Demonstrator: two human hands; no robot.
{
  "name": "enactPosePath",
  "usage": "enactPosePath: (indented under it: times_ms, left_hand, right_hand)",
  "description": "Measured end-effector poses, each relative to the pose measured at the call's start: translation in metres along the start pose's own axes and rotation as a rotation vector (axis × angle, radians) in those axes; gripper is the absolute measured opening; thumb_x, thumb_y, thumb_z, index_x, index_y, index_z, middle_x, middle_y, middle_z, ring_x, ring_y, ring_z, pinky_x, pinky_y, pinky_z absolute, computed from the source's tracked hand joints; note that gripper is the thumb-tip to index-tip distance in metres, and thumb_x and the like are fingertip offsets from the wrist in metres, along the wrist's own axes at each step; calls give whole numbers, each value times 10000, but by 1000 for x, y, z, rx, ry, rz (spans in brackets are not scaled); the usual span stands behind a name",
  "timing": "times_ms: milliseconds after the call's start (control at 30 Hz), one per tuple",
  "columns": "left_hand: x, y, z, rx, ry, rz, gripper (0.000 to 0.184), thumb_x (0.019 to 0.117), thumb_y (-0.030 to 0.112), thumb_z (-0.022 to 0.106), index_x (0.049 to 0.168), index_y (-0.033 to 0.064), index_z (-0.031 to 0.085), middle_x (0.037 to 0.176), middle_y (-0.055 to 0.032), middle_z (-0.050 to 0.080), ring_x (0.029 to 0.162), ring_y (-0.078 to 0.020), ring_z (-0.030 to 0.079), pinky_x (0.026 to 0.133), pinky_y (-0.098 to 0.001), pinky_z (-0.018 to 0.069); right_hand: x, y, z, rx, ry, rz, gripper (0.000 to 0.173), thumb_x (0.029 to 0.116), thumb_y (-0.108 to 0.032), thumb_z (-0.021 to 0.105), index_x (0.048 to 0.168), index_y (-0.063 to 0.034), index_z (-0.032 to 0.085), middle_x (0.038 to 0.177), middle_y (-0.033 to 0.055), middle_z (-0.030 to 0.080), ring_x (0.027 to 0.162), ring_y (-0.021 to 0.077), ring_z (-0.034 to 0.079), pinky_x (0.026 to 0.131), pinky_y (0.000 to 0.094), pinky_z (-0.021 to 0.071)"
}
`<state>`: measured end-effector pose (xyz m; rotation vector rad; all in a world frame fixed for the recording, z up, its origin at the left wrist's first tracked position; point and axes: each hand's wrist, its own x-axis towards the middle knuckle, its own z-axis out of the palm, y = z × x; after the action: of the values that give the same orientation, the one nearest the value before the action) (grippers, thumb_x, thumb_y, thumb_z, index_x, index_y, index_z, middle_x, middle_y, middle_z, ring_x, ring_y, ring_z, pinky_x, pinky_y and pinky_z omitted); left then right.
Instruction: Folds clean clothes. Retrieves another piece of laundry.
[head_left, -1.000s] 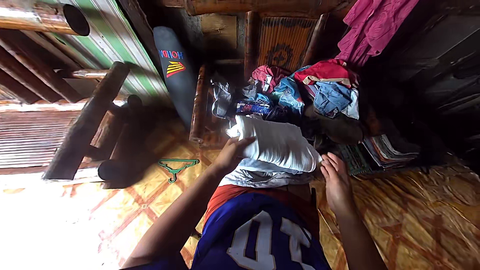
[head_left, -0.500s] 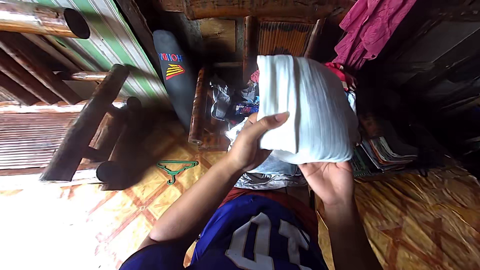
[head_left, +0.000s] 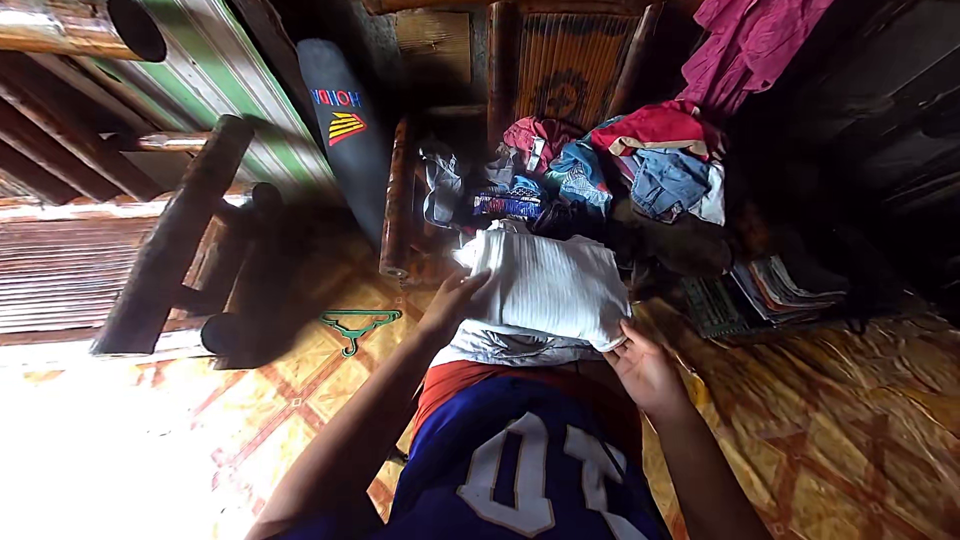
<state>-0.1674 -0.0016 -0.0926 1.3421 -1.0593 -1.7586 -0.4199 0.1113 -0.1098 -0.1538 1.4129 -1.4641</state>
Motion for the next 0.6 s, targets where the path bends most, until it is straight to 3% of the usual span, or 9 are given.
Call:
enactPosePath:
  times_ms: [67, 133, 200, 300, 367, 433, 500, 567, 600]
  left_hand:
    - [3, 7, 2, 181, -6, 157, 456, 1010, 110, 628, 1403, -10, 428, 1179, -156, 644, 926, -178, 688, 832, -360, 582]
    - [15, 11, -1, 339, 32, 388, 591, 946, 74, 687, 1447, -30, 390, 1351, -228, 570, 1028, -271, 681, 863, -437, 579]
    - [18, 23, 4, 467, 96, 589, 583, 940, 53, 675, 1446, -55, 405, 1429, -272, 507, 1139, -331, 650, 915, -468, 567]
    - [5, 38, 33, 668, 97, 831, 504, 955, 37, 621, 1424, -71, 474, 1510, -266, 444, 1366, -361, 494, 1104, -496, 449]
    - [6, 28, 53, 759, 59, 945, 455, 953, 45, 590, 1399, -35, 550, 1533, -215, 457, 1414, -336, 460, 1145, -520, 408]
    - [17, 2, 60, 917, 21, 861, 434, 1017, 148, 505, 1440, 80, 573, 1611, -123, 401, 1518, -288, 325, 1216, -567, 262]
    - [37, -24, 54, 1150, -10, 631, 441, 1089, 300, 389, 1487, 213, 557, 1658, -39, 337, 1567, -240, 208, 1256, -560, 129]
    - [48, -34, 50, 1286, -5, 552, 454, 1090, 355, 362, 1497, 271, 544, 1661, -11, 332, 1563, -225, 222, 1265, -534, 111]
    - [48, -31, 50, 1303, -18, 536, 455, 1089, 353, 370, 1505, 268, 534, 1663, -16, 329, 1562, -232, 224, 1263, -535, 103]
  right_hand:
    - [-4, -7, -4, -237, -31, -248, 364, 1041, -24, 480, 1398, 37, 451, 1229, 129, 601, 1037, 137, 653, 883, 287, 563]
    - [-8, -27, 0, -471, -90, -566, 550, 988, -82, 560, 1472, 83, 358, 1464, 227, 477, 1310, 186, 526, 1061, 298, 463]
    - [-21, -53, 18, -614, -142, -836, 624, 1002, -203, 564, 1496, 93, 325, 1537, 256, 401, 1435, 227, 418, 1158, 330, 392]
    - [-40, -69, 60, -744, -243, -1119, 620, 1043, -322, 504, 1524, 43, 361, 1599, 208, 351, 1501, 225, 322, 1210, 391, 321]
    - [-34, -57, 86, -875, -277, -1140, 597, 1054, -344, 448, 1544, -9, 380, 1637, 180, 311, 1545, 298, 227, 1250, 525, 199]
    - [-4, -30, 96, -1145, -255, -1000, 571, 1066, -350, 397, 1581, -105, 380, 1660, 186, 273, 1557, 394, 158, 1221, 664, 88]
    - [42, 1, 90, -1441, -183, -758, 511, 1090, -392, 380, 1561, -204, 445, 1637, 172, 337, 1542, 397, 224, 1212, 674, 96]
    - [72, 17, 78, -1544, -77, -646, 528, 1060, -488, 411, 1516, -243, 516, 1609, 145, 399, 1516, 371, 303, 1198, 663, 189]
    - [75, 13, 73, -1533, -73, -603, 568, 1051, -525, 419, 1524, -221, 505, 1622, 165, 368, 1515, 391, 292, 1184, 675, 204]
